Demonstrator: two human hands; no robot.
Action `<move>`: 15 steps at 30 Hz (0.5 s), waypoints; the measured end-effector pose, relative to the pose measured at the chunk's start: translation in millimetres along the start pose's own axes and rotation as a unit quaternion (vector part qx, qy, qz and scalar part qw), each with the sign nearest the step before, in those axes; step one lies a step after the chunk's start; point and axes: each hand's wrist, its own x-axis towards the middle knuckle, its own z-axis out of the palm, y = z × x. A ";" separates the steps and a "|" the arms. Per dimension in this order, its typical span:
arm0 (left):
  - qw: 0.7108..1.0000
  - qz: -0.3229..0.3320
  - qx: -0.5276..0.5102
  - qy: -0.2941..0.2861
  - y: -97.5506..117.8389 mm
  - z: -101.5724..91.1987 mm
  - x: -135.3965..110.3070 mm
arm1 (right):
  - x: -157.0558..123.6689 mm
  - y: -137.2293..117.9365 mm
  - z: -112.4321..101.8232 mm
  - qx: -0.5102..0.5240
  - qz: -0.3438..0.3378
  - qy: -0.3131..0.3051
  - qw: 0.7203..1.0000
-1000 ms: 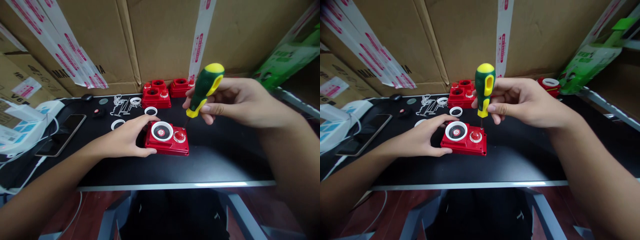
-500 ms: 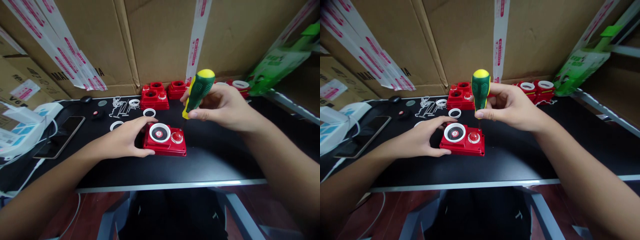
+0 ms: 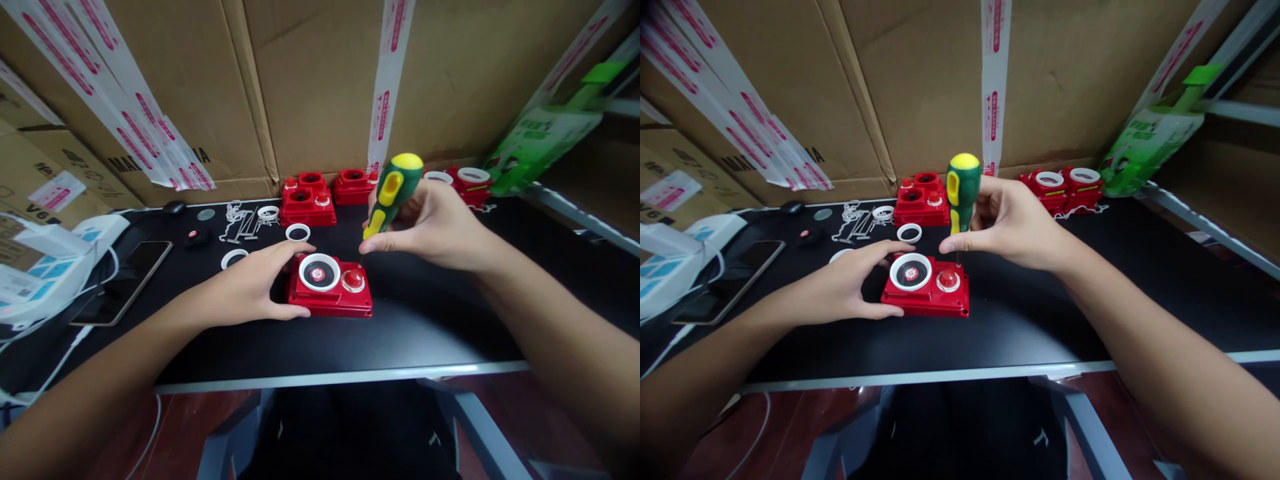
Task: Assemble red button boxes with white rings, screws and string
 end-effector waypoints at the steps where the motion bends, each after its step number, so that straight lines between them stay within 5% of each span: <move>1: 1.000 -0.003 0.001 0.000 0.3 -0.3 -0.3 | 0.6 1.1 1.4 0.001 -0.006 0.011 1.000; 3: 1.000 -0.009 0.003 0.000 0.6 -1.0 -0.9 | 0.8 -0.5 1.0 -0.009 -0.006 0.021 1.000; 10: 1.000 -0.018 0.014 0.001 1.0 -1.0 -0.3 | -4.9 -20.9 -10.9 0.010 0.016 -0.107 0.994; 15: 1.000 -0.013 0.013 0.002 3.0 -0.3 -0.5 | -2.3 -17.6 -3.6 0.016 0.009 -0.047 0.999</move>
